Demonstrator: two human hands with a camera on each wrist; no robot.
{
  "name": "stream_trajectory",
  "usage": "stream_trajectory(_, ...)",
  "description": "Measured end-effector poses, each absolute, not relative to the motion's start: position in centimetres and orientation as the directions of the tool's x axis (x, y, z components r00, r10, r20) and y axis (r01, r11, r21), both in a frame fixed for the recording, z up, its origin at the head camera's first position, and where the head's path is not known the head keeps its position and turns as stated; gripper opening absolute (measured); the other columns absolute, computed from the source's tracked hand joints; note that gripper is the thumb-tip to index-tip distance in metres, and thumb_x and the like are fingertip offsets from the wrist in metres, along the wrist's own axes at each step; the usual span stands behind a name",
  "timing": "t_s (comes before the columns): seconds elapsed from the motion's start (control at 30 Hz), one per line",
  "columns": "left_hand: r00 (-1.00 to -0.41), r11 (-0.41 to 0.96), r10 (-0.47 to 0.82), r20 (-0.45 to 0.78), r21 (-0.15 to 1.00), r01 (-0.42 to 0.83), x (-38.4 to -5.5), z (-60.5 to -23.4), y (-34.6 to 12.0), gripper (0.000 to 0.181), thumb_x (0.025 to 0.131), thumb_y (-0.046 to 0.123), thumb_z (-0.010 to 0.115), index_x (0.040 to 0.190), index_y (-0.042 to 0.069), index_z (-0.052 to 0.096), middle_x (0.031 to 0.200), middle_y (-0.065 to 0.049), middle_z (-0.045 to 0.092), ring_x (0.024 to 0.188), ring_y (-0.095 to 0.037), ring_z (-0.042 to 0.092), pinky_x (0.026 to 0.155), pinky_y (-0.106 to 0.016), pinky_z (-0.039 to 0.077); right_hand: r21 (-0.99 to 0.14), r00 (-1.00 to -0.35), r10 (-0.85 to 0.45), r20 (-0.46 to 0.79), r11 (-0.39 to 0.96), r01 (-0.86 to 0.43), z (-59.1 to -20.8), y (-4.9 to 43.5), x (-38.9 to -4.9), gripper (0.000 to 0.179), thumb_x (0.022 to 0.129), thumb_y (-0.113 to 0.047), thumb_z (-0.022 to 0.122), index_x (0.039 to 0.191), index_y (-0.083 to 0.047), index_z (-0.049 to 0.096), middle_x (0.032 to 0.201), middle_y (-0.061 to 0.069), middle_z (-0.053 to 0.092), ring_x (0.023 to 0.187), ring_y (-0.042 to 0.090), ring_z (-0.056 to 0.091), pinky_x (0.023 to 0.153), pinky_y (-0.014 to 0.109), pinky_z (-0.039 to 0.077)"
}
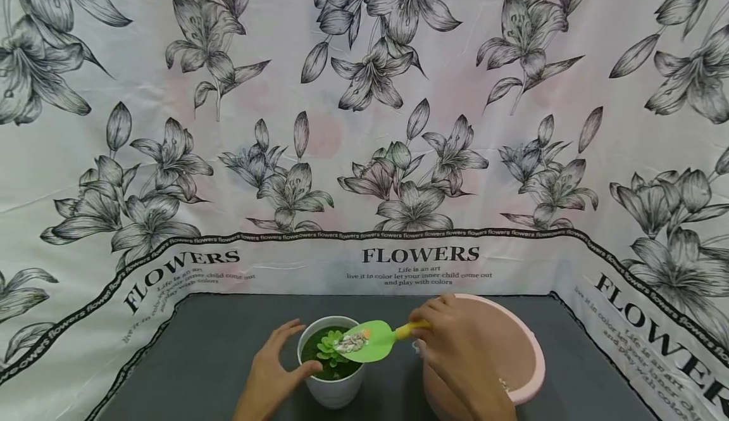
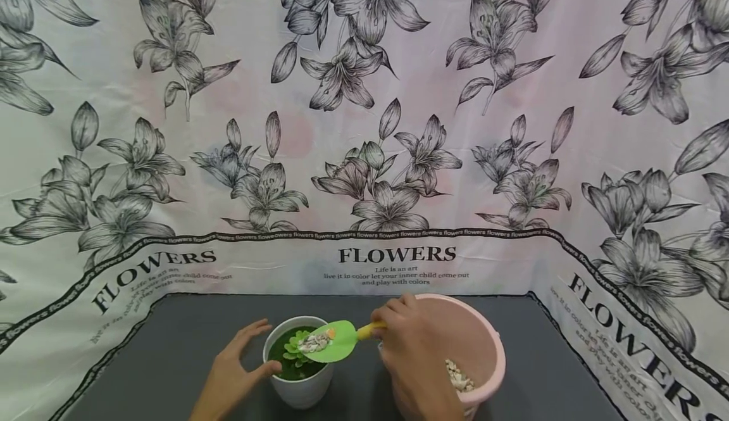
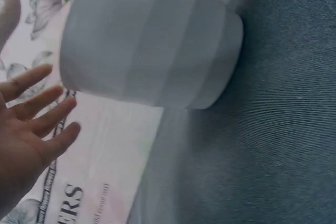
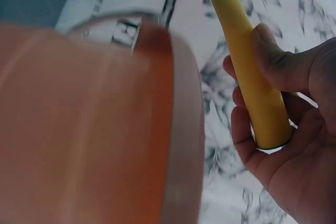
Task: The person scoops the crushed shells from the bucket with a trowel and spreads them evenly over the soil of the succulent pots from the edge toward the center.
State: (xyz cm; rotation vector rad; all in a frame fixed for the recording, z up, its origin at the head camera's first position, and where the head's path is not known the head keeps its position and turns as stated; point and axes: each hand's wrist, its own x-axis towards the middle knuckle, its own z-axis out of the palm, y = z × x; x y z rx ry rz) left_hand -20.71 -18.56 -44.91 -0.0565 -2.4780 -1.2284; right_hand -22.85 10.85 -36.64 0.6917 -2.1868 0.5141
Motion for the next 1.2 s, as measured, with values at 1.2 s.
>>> stream_trajectory(1.2,-0.972,0.564,0.097,0.215,0.792,0.231,-22.2,-47.2,-18.6,0.104,0.059,0.058,0.096,0.131,0.003,0.046,0.118,-0.007,0.062,0.098,-0.010,0.061,0.077,-0.029,0.057,0.193,-0.240,-0.509,0.827,0.657,-0.729,-37.7,3.7,-23.4,0.036,0.056,0.009,0.090,0.078,-0.015,0.076,0.082,-0.007,0.069,0.088,0.012,0.058,0.082,0.031,0.053)
